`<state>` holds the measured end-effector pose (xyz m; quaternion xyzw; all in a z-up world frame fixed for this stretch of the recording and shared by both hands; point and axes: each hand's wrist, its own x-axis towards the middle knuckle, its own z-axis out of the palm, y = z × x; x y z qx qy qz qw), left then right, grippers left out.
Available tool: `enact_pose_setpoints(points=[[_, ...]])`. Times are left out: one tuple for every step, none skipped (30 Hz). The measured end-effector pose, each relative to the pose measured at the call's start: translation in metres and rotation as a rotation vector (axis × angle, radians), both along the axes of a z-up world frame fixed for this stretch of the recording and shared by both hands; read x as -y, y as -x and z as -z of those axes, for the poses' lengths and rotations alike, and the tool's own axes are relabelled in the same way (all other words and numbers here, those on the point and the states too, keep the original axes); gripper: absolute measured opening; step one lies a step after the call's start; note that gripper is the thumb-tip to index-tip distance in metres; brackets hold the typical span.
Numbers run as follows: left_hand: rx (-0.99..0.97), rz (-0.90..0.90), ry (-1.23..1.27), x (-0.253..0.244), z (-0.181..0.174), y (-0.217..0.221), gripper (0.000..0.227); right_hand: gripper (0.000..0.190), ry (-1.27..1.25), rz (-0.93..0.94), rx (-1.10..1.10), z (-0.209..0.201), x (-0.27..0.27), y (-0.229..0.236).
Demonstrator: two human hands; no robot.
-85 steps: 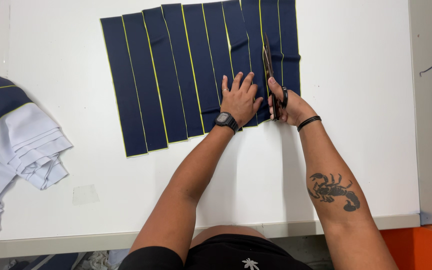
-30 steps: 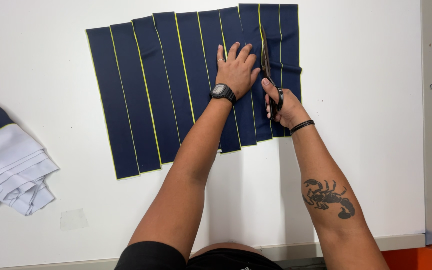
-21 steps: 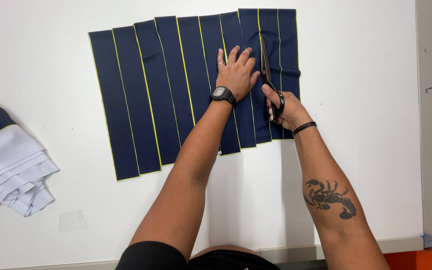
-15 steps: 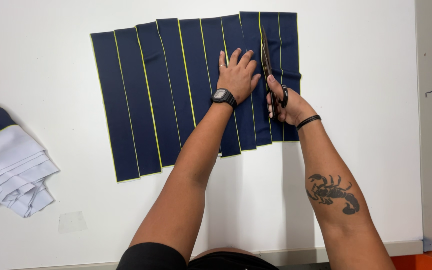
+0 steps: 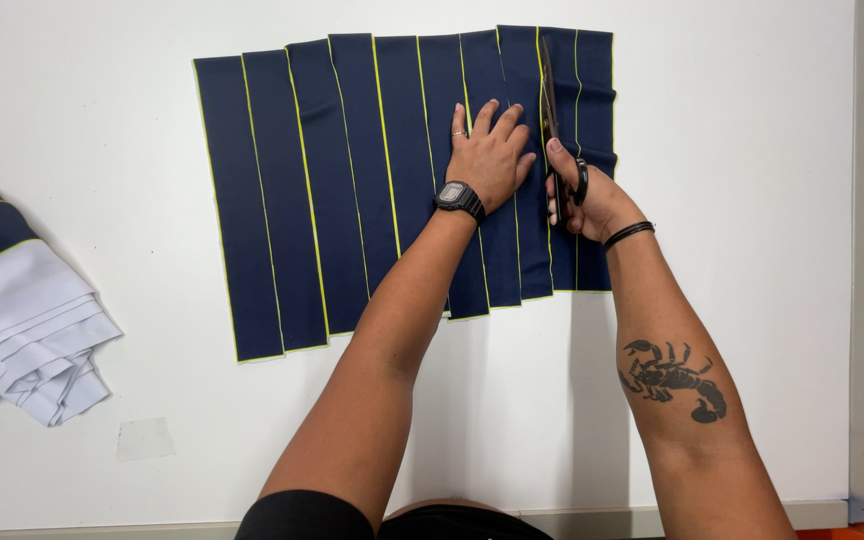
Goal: The person uses shears to cut a large piece of dark blue fabric with yellow stripes into multiple vertical strips on a white table. The person holds the fabric with one hand and cuts along the lines with the other, producing several long fabric strips.
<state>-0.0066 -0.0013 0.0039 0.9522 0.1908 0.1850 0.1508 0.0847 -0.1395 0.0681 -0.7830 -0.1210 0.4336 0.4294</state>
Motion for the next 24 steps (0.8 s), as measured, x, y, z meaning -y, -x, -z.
enact_pose_setpoints(points=[[-0.006, -0.001, 0.003, -0.0001, -0.0005, 0.0, 0.035, 0.065, 0.006, -0.003, 0.006, -0.0006, -0.0003, 0.0003], [-0.002, -0.002, -0.001, -0.0004, -0.0009, -0.0001, 0.036, 0.066, 0.011, -0.005, 0.013, -0.0012, -0.0008, 0.0003], [0.0, -0.002, -0.004, 0.0002, -0.0008, -0.0001, 0.036, 0.066, 0.01, -0.003, 0.005, -0.0013, -0.0003, 0.0004], [0.002, -0.001, -0.007, 0.0008, -0.0006, 0.0002, 0.037, 0.066, 0.01, -0.001, -0.003, -0.0012, 0.0001, 0.0004], [0.008, -0.001, -0.011, 0.0009, -0.0005, 0.0001, 0.037, 0.066, 0.007, 0.001, -0.008, -0.0012, 0.0001, 0.0], [0.013, -0.001, -0.015, 0.0009, -0.0003, 0.0002, 0.037, 0.066, 0.007, 0.0, 0.002, -0.0009, 0.0002, -0.0005], [0.016, -0.001, -0.019, 0.0008, 0.0001, 0.0005, 0.037, 0.066, 0.008, -0.001, 0.011, -0.0002, 0.0001, -0.0008], [0.01, 0.0, -0.013, 0.0008, 0.0004, 0.0006, 0.037, 0.065, 0.008, -0.001, 0.019, 0.0006, -0.0001, -0.001], [0.004, -0.001, -0.008, 0.0007, 0.0002, 0.0005, 0.037, 0.065, -0.003, 0.008, 0.02, 0.001, -0.0006, -0.0009], [-0.002, -0.002, -0.003, 0.0006, 0.0, 0.0004, 0.037, 0.064, -0.015, 0.017, 0.021, 0.0016, -0.0009, -0.0005], [-0.003, -0.004, -0.004, 0.0009, 0.0004, 0.0002, 0.037, 0.064, -0.026, 0.028, 0.022, 0.0025, -0.0005, -0.0002], [-0.004, -0.006, -0.006, 0.0011, 0.0009, 0.0, 0.038, 0.062, -0.034, 0.038, 0.013, 0.0035, -0.0004, 0.0003], [-0.005, -0.006, -0.007, 0.0015, 0.0014, 0.0002, 0.038, 0.061, -0.042, 0.049, 0.004, 0.0047, -0.0003, 0.0016], [-0.002, -0.006, -0.007, 0.0017, 0.0018, 0.0003, 0.038, 0.06, -0.049, 0.06, -0.006, 0.0055, -0.0005, 0.0027], [0.0, -0.007, -0.006, 0.0012, 0.0019, -0.0003, 0.038, 0.059, -0.053, 0.069, -0.01, 0.0058, -0.0015, 0.0026], [0.003, -0.009, -0.004, 0.0006, 0.002, -0.0009, 0.038, 0.058, -0.057, 0.077, -0.015, 0.0059, -0.0025, 0.0024], [0.004, -0.011, -0.002, 0.0008, 0.0023, -0.0008, 0.038, 0.057, -0.062, 0.086, -0.019, 0.0061, -0.0028, 0.0027], [0.005, -0.012, -0.001, 0.0012, 0.0025, -0.0004, 0.039, 0.057, -0.058, 0.09, -0.016, 0.0063, -0.0025, 0.0033], [0.007, -0.014, -0.001, 0.0007, 0.002, -0.0007, 0.039, 0.057, -0.056, 0.094, -0.012, 0.0058, -0.0026, 0.0032], [0.003, -0.015, 0.001, 0.0004, 0.0013, -0.001, 0.038, 0.057, -0.054, 0.098, -0.007, 0.0052, -0.0026, 0.0028], [-0.001, -0.015, 0.003, 0.0006, 0.0011, -0.001, 0.038, 0.057, -0.056, 0.093, -0.002, 0.0051, -0.0016, 0.0025], [-0.005, -0.014, 0.005, 0.0007, 0.0011, -0.0008, 0.038, 0.056, -0.059, 0.088, 0.003, 0.0051, -0.0003, 0.0019], [-0.008, -0.014, 0.003, 0.0009, 0.0013, -0.0005, 0.038, 0.055, -0.059, 0.082, 0.008, 0.0049, 0.0009, 0.0011], [-0.011, -0.014, 0.001, 0.0008, 0.0014, -0.0002, 0.038, 0.056, -0.055, 0.08, 0.001, 0.0048, 0.0018, 0.0002]])
